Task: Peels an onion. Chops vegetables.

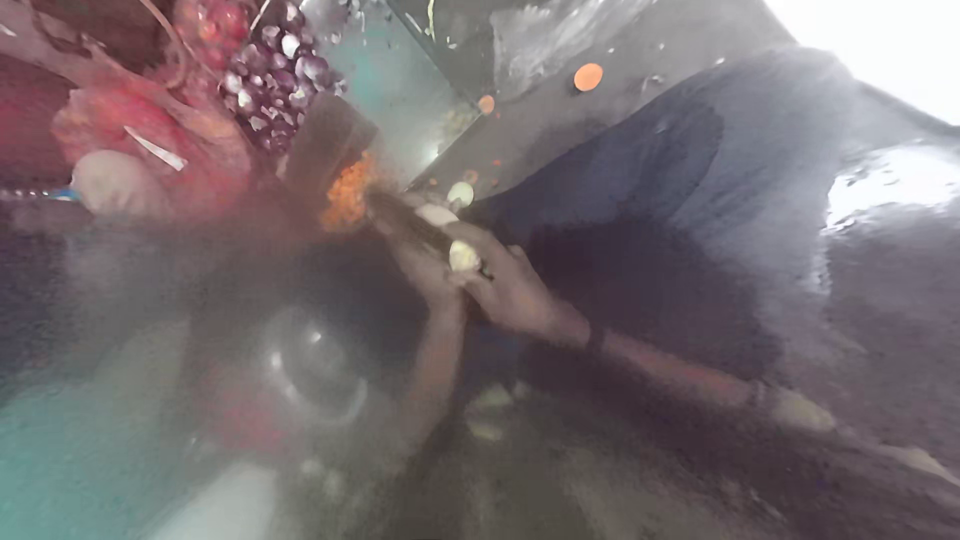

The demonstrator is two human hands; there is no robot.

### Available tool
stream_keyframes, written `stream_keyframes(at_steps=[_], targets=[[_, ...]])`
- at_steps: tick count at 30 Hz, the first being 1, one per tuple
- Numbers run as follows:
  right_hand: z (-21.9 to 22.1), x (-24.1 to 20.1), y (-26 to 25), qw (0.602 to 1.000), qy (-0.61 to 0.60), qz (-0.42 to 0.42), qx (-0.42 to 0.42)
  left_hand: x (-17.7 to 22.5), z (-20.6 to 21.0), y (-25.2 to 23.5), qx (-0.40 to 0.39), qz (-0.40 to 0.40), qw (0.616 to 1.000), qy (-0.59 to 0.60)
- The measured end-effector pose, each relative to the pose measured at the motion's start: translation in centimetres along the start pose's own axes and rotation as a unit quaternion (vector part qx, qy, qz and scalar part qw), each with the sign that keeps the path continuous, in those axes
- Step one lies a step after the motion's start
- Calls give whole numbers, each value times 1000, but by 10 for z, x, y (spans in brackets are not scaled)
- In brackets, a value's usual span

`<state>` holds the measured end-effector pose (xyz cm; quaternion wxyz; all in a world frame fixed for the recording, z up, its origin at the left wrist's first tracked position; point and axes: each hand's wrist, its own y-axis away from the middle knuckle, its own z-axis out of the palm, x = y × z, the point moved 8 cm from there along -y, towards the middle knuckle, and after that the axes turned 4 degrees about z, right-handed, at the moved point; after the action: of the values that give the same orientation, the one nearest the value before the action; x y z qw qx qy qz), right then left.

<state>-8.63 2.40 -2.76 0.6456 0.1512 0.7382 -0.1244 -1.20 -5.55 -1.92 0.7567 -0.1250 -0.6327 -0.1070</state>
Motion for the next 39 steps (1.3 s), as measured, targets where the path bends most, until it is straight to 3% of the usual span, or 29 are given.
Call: stream_keyframes(at_steps=[3,5,8,11,14,20,26,30,33,36,39], targets=[[5,-15,2,989,75,-126,-12,-6,-25,41,-44,-175,976,-123],[5,-16,2,979,104,-173,-21,-8,-31,43,-68,-172,971,-149],[2,-13,1,971,132,-195,-28,-14,-19,9,-29,-154,987,19],[-18,-3,-9,978,155,-136,2,-37,-5,-30,17,-205,931,300],[-47,5,-20,984,142,-78,71,-40,-9,-33,85,-210,928,297],[-60,15,-27,954,272,51,113,-37,-14,-32,62,-201,938,277],[-64,31,-28,916,366,143,87,-33,-15,-34,42,-178,944,276],[-68,33,-26,908,365,191,78,-31,-15,-33,40,-169,941,289],[-69,24,-26,936,306,138,103,-25,-13,-35,5,-114,952,283],[-52,6,-24,976,181,5,121,-22,-12,-35,-1,-59,956,288],[-21,7,-17,991,110,9,80,-21,-12,-33,33,-22,965,259]])
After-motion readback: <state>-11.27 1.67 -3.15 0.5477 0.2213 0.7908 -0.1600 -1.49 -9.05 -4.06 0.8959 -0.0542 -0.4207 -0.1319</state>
